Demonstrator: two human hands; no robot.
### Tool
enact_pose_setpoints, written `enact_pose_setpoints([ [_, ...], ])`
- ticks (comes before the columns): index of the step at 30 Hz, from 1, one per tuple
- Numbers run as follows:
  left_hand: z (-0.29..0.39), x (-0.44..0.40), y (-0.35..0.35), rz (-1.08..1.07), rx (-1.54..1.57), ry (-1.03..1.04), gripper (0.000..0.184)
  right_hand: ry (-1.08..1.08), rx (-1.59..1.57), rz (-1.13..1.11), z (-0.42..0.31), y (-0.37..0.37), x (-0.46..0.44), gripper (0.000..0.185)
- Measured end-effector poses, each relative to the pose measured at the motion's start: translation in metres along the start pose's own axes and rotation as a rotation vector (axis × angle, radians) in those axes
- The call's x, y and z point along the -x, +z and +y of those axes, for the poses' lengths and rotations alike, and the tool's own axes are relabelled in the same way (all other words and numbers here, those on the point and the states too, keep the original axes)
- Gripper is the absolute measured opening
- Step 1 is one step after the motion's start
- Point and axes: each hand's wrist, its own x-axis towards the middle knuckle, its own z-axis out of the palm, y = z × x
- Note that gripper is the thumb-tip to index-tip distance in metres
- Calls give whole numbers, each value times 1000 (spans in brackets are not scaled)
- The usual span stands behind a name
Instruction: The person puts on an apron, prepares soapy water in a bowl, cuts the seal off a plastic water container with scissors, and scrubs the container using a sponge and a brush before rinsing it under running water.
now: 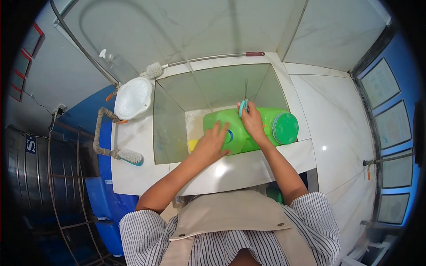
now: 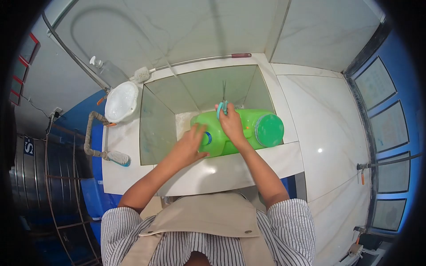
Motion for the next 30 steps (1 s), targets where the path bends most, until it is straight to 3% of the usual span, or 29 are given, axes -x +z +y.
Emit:
enact_pose_setpoints([
  [1,-5,0,9,308,-16,336,44,15,-147,18,12,6,-6,28],
  [2,-11,-1,17,315,-21,334,44,29,-294,32,24,12,-12,26],
  [5,-19,-8,23,173,29,247,39,98,-391,8,19,16,-52,28],
  [7,-6,-8,16,158,137,-17,32,137,-799,-70,-34,31,-76,37],
  [10,9,-14,18,214,31,-192,29,232,-805,-128,-83,85,-131,34],
  [13,-9,-28,3,390,183,-97,38,345,-708,-6,-74,173,-187,34],
  [15,-83,-66,-10,351,464,-401,32,378,-579,71,-62,211,-204,35],
  [17,-189,-120,-9,231,1056,-696,21,414,-449,143,-53,230,-207,36],
  [19,-264,-177,21,351,1550,-692,18,447,-346,296,-47,235,-201,35],
  [20,-289,-206,34,348,1548,-690,18,448,-348,300,-52,230,-191,35],
  [22,-304,-258,52,192,1980,-395,19,514,-709,305,-75,202,-174,36],
  [23,-292,-267,48,175,1985,-380,19,507,-703,322,-73,191,-176,36],
  [25,-257,-261,37,185,2048,-579,24,381,-669,171,-62,168,-175,25],
  [26,-248,-253,34,173,2053,-580,24,386,-661,180,-60,149,-172,25],
  [28,-240,-228,33,214,1890,-541,25,506,-716,-316,-64,102,-159,39],
  [30,-227,-202,35,229,1811,-471,26,521,-543,-499,-67,62,-141,53],
])
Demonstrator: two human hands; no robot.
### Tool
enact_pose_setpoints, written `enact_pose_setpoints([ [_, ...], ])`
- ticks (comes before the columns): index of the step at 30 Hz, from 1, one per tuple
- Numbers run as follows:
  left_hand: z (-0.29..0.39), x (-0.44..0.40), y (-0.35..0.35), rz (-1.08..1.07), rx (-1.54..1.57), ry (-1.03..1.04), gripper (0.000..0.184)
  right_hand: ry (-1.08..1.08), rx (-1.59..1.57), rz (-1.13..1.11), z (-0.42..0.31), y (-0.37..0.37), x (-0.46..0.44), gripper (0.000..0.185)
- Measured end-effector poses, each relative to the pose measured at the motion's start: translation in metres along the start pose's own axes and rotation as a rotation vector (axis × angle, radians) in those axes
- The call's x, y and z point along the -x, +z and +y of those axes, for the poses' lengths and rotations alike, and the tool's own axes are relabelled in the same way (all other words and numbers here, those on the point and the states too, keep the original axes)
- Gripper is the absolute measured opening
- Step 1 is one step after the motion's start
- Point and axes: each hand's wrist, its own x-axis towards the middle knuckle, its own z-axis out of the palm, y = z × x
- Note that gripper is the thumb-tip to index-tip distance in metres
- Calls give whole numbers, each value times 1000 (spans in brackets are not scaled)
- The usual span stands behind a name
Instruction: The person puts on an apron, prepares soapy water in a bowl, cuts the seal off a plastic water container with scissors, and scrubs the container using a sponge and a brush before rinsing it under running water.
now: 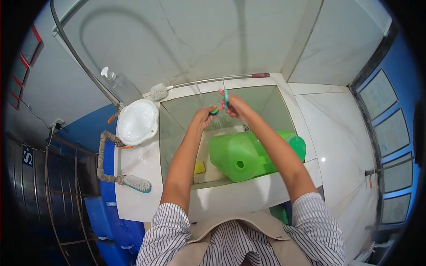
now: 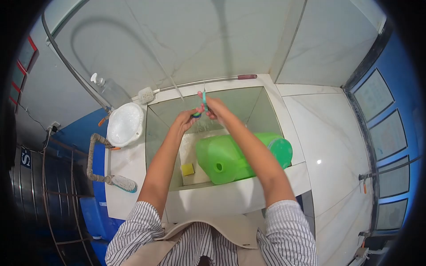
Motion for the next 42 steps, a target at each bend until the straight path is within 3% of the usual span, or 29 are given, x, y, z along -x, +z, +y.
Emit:
enact_pose_setpoints([
  [2,0,44,8,-23,-84,57,26,36,63,-225,7,-13,33,54],
  [3,9,78,25,34,-279,158,25,40,61,-226,10,-8,49,54],
  [4,15,101,35,92,-474,263,24,132,-13,-275,12,-4,65,53],
  [5,17,112,35,95,-475,261,24,222,-90,-324,15,2,79,53],
  [7,22,131,29,51,-621,538,26,233,-145,-360,22,16,103,54],
  [11,40,174,25,138,-812,550,23,272,-360,-521,30,35,136,54],
  [14,40,188,26,97,-761,688,21,298,-485,-551,32,41,146,58],
  [16,40,194,27,209,-946,901,21,304,-504,-555,34,43,150,58],
  [20,43,208,36,275,-1001,915,21,325,-533,-535,34,48,157,58],
  [25,48,215,43,270,-1123,1133,21,228,-450,-510,33,51,170,52],
  [32,40,216,47,248,-1034,954,22,18,-306,-369,47,63,177,49],
  [35,31,204,35,132,-845,818,23,-56,-232,-298,62,69,174,45],
  [38,27,203,25,135,-877,811,25,62,-402,-356,58,66,176,43],
  [42,31,214,26,144,-906,861,24,60,-263,-307,57,68,176,44],
])
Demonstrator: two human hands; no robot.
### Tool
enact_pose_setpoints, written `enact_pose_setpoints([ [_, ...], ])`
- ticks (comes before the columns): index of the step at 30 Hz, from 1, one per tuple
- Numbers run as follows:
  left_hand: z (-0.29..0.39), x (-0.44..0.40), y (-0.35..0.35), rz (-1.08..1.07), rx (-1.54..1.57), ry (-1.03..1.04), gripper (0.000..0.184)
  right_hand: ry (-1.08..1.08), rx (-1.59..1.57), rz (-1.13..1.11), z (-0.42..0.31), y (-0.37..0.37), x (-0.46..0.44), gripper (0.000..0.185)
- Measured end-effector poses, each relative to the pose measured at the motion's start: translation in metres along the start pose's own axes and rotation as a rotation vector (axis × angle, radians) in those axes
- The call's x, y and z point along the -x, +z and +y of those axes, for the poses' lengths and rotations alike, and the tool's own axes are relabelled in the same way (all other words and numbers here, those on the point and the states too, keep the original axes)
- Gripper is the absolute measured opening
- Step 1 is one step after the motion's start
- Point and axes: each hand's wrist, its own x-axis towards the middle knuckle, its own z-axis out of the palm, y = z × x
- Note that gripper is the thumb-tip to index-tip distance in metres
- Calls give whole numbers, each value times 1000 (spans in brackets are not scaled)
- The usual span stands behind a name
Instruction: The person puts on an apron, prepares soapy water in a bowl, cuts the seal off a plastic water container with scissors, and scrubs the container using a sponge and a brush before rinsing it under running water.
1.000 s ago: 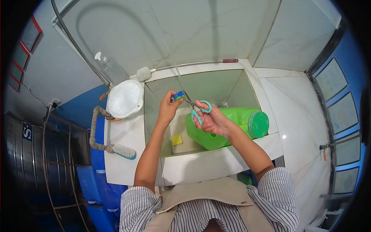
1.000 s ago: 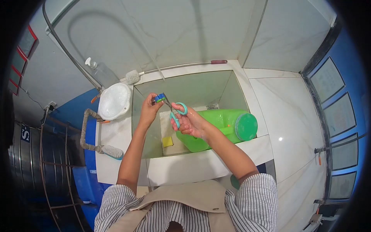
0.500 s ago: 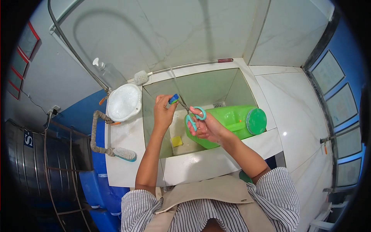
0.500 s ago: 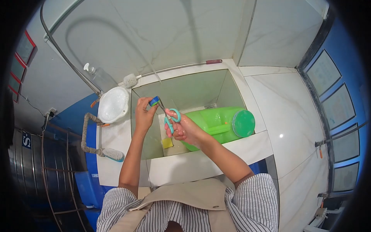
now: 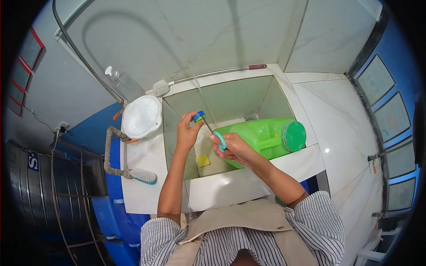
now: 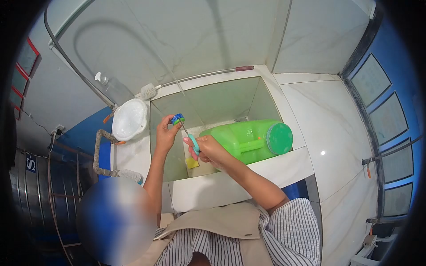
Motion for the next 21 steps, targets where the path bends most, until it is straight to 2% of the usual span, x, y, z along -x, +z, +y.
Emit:
enact_pose_setpoints([
  [2,10,0,-7,11,-91,8,24,-149,463,101,1,-5,-3,42],
  [3,14,-2,-10,19,-141,25,23,-149,465,97,1,-8,-5,42],
  [5,23,-1,-16,28,-191,37,23,-381,1048,333,2,-12,-7,39],
  [6,28,-1,-19,14,-220,26,23,-382,1051,330,3,-10,-9,39],
  [8,31,1,-16,1,-251,21,23,-231,631,188,2,-4,-15,37],
  [9,27,10,-7,-50,-238,96,23,-232,630,187,-5,-4,-14,37],
  [11,25,19,-3,-106,-225,169,23,-127,-6,24,-22,-3,-12,32],
  [12,24,19,-4,-58,-223,106,24,-130,-11,27,-20,-6,-17,32],
  [14,25,16,-7,-6,-218,46,25,-436,577,280,-14,-13,-34,23],
  [15,26,16,-12,-27,-241,38,25,-432,578,280,-10,-13,-40,23],
  [17,30,15,-15,-47,-265,34,26,-903,691,324,-6,-14,-51,23],
  [21,37,15,-16,-140,-275,17,27,-795,713,243,-18,-4,-43,29],
])
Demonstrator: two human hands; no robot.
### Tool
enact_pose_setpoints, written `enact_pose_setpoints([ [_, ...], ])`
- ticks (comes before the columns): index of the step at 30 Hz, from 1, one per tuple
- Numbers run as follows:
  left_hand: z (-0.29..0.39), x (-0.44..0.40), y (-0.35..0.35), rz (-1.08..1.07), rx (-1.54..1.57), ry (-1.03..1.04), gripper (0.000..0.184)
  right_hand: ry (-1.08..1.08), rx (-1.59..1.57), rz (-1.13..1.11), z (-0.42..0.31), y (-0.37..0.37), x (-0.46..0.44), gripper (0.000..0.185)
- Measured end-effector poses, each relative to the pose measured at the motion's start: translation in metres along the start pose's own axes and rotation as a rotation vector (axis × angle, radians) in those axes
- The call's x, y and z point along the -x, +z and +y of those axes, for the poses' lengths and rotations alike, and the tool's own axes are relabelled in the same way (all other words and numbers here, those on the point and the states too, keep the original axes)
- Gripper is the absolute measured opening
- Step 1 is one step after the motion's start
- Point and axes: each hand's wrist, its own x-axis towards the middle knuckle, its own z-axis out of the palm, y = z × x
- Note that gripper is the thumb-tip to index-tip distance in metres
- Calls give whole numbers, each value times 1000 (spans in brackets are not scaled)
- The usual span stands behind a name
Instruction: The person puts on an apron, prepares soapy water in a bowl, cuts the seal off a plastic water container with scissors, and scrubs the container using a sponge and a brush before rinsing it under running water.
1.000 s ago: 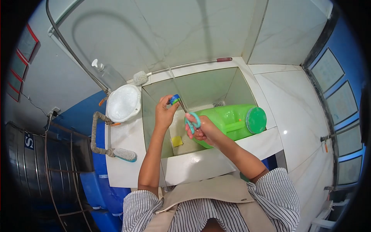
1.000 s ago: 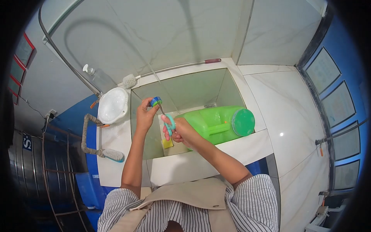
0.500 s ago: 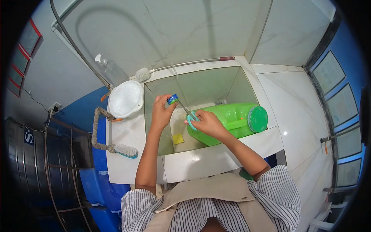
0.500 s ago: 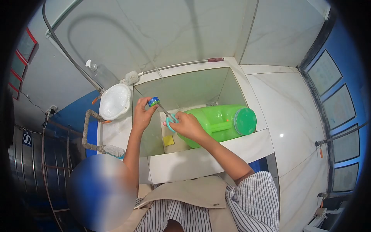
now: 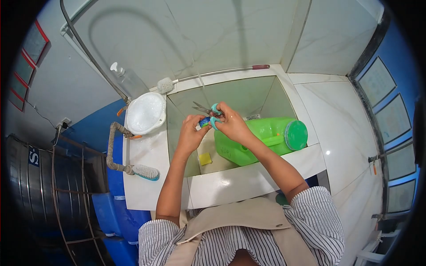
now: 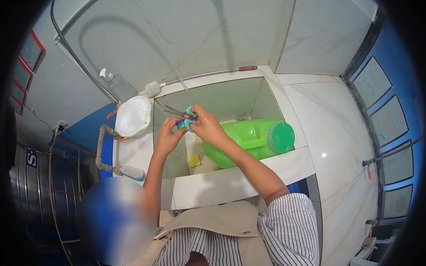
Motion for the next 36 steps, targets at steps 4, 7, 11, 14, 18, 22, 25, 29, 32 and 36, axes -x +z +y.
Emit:
enact_pose_setpoints([
  [4,2,3,-3,3,15,25,23,32,178,-67,-8,-1,-1,27],
  [7,13,4,-1,29,-165,73,20,-98,304,-19,-10,9,5,24],
  [11,4,8,12,58,-305,147,18,-204,309,54,-7,14,3,23],
  [14,8,8,11,84,-237,91,17,-113,250,81,-5,13,0,23],
  [18,-5,5,13,96,3,72,16,-4,148,160,17,13,-12,18],
  [22,-24,6,23,-13,708,-243,15,121,40,187,47,11,-33,19],
  [25,-28,9,35,46,934,-311,17,220,-84,122,63,14,-44,19],
  [29,-40,7,34,118,787,-278,17,124,123,63,38,3,-41,23],
  [32,-44,2,33,119,609,-156,18,3,143,6,33,9,-39,27],
  [36,-34,-4,31,170,192,43,21,-17,261,-5,13,9,-37,25],
])
